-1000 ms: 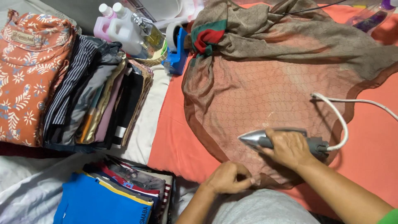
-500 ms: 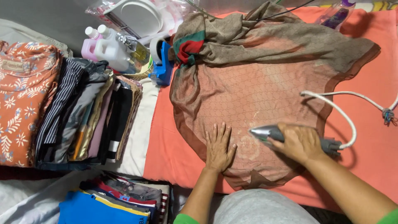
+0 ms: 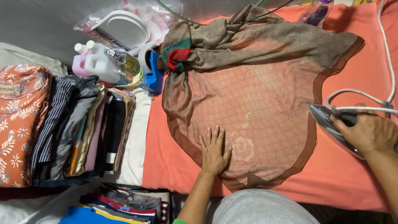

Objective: The person lays a brown patterned garment on a coral-colored surface, sprays it with water, and irons it using a handheld iron. They repeatedly adjust the fabric and continue ironing different sections throughout the clip.

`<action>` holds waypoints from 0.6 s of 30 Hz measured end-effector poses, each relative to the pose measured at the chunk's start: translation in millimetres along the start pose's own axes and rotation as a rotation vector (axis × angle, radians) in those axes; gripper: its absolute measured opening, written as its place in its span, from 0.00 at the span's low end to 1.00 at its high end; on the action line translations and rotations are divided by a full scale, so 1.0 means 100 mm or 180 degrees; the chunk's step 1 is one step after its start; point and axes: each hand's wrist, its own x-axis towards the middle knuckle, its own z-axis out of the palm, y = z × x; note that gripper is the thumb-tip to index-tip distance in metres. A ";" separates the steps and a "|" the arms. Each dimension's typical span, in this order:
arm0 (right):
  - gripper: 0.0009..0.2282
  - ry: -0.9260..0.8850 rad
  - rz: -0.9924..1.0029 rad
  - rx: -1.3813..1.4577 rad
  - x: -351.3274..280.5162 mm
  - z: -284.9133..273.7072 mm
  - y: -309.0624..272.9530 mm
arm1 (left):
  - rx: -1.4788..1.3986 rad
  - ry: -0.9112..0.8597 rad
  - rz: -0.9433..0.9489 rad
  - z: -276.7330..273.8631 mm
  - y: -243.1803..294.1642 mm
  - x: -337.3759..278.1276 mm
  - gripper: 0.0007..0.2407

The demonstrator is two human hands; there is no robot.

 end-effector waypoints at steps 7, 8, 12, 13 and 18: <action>0.26 0.1379 -0.0518 -0.0591 -0.54 -0.57 -0.26 | 0.0029 -0.0028 -0.0043 -0.13 0.09 0.05 0.33; 0.28 0.1624 -0.0438 -0.1188 -0.66 -0.68 -0.37 | 0.0016 0.0046 0.0039 -0.12 0.07 0.05 0.33; 0.23 0.1790 -0.0903 0.0380 -1.01 -0.14 -0.57 | -0.0018 0.0024 0.0076 -0.11 0.06 0.09 0.35; 0.23 0.1780 -0.0919 0.0386 -0.98 0.03 -0.64 | -0.0015 0.0019 0.0057 -0.13 0.07 0.10 0.35; 0.26 0.0401 -0.1082 0.1887 -0.74 -0.12 -1.21 | -0.0064 -0.0077 0.0024 -0.14 0.12 0.18 0.35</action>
